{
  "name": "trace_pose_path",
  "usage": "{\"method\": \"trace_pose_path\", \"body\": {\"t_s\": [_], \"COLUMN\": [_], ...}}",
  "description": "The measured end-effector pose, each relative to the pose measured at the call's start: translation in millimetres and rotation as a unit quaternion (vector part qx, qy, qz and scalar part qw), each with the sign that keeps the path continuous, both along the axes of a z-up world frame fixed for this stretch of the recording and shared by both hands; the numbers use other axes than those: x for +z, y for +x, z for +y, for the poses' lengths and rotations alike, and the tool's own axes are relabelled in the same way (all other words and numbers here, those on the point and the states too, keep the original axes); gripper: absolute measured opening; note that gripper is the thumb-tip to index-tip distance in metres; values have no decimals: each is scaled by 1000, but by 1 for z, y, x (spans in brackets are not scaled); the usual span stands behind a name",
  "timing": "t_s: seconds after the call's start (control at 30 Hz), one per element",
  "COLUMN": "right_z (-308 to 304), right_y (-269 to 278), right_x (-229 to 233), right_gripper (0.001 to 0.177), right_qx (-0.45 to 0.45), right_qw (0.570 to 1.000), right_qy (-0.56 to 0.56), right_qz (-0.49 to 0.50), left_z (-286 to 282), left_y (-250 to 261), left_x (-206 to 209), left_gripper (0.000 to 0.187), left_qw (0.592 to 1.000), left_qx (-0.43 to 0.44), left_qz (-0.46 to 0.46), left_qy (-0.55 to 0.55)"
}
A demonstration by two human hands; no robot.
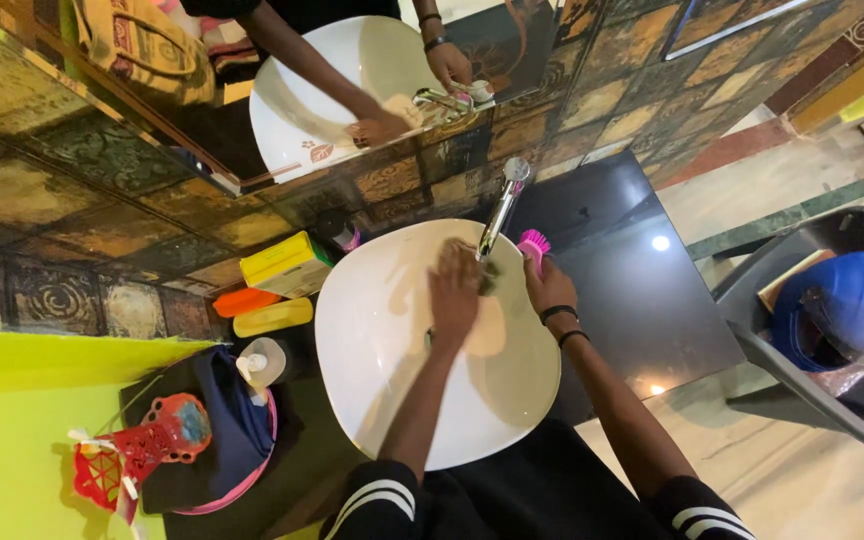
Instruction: Cleaning a bathroom sink with a rag and a brush.
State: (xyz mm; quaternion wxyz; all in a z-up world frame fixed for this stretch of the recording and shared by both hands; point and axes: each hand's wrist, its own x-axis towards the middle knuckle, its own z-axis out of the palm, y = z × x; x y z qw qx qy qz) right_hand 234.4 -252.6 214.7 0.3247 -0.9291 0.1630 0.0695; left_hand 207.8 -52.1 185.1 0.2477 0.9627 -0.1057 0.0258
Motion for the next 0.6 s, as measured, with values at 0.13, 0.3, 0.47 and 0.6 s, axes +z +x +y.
{"method": "trace_pose_path", "body": {"t_s": [0.13, 0.3, 0.47, 0.6], "right_z": [-5, 1, -4, -1], "right_y": [-5, 1, 3, -9], "right_x": [-3, 1, -6, 6], "right_gripper": [70, 68, 66, 67], "right_qx": [11, -16, 13, 21], "right_qw": [1000, 998, 999, 999], "right_qy": [-4, 67, 30, 23], "right_qz": [4, 11, -28, -11], "left_z": [71, 140, 108, 56], "left_y": [-22, -128, -219, -220], "left_x": [34, 36, 80, 98], "left_gripper": [59, 70, 68, 69], "left_qw": [976, 947, 910, 890], "left_qx": [40, 104, 43, -30], "left_qz": [24, 9, 311, 414], "left_qy": [211, 305, 270, 189]}}
